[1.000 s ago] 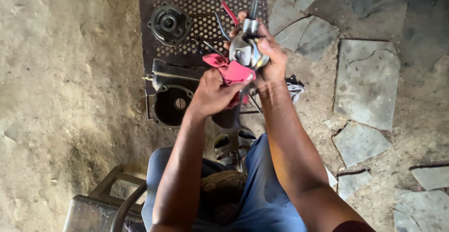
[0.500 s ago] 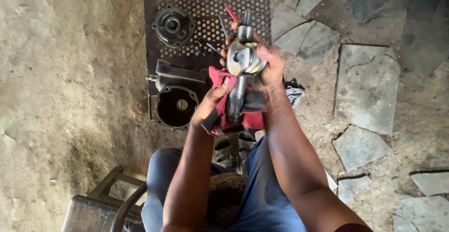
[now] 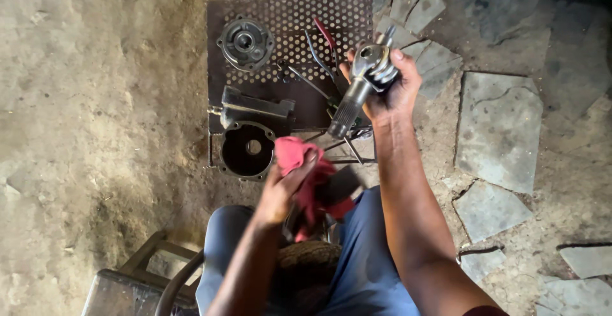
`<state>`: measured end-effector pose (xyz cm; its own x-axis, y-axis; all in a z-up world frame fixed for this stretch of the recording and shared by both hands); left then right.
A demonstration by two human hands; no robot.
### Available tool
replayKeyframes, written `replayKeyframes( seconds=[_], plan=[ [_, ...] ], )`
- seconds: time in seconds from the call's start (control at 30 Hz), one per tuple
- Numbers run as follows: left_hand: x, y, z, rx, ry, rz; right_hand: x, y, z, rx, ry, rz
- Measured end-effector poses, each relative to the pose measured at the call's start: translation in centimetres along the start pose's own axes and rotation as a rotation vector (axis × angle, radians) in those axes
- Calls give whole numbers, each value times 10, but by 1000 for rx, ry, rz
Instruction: The person cleans a metal engine component with a pink cloth and then inserts a piston into the cylinder block. They manipulate the piston and cylinder block to align the parts and prepare for assembly.
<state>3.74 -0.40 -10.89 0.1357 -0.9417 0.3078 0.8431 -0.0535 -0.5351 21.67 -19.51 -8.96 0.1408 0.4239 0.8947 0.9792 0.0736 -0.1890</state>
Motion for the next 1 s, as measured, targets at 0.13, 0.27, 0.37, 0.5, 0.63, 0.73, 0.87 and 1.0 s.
replayKeyframes(
  seconds=[0.13,0.27,0.37,0.5,0.63,0.73,0.87,1.0],
  plan=[
    [-70,-36,79,288,353,53,-22,6,9,62,-4,128],
    [-124,-47,123,388,137,158,-28,5,15,19,-233,217],
    [-142,-50,139,496,392,324,-26,2,16,-38,-468,264],
    [-156,-52,148,617,751,587,-14,2,22,-100,-725,202],
    [-164,-51,154,661,1184,689,-5,-2,27,-64,-885,277],
    [-175,-41,155,556,1261,627,6,-3,29,-52,-974,343],
    [-182,-30,139,373,1205,510,16,-2,20,-140,-1051,272],
    [-172,-29,135,432,1211,455,33,14,13,-292,-1240,98]
  ],
)
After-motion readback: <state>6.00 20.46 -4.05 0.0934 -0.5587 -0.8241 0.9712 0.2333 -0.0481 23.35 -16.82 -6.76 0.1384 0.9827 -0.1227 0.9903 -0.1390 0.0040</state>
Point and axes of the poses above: each hand's wrist, its own y-axis towards the middle knuckle, its own x-axis out of the palm, z = x × y, the point moved 9 cm from there along y, towards the middle knuckle, and after that the axes turned 2 degrees about -x, right-handed, at the moved point
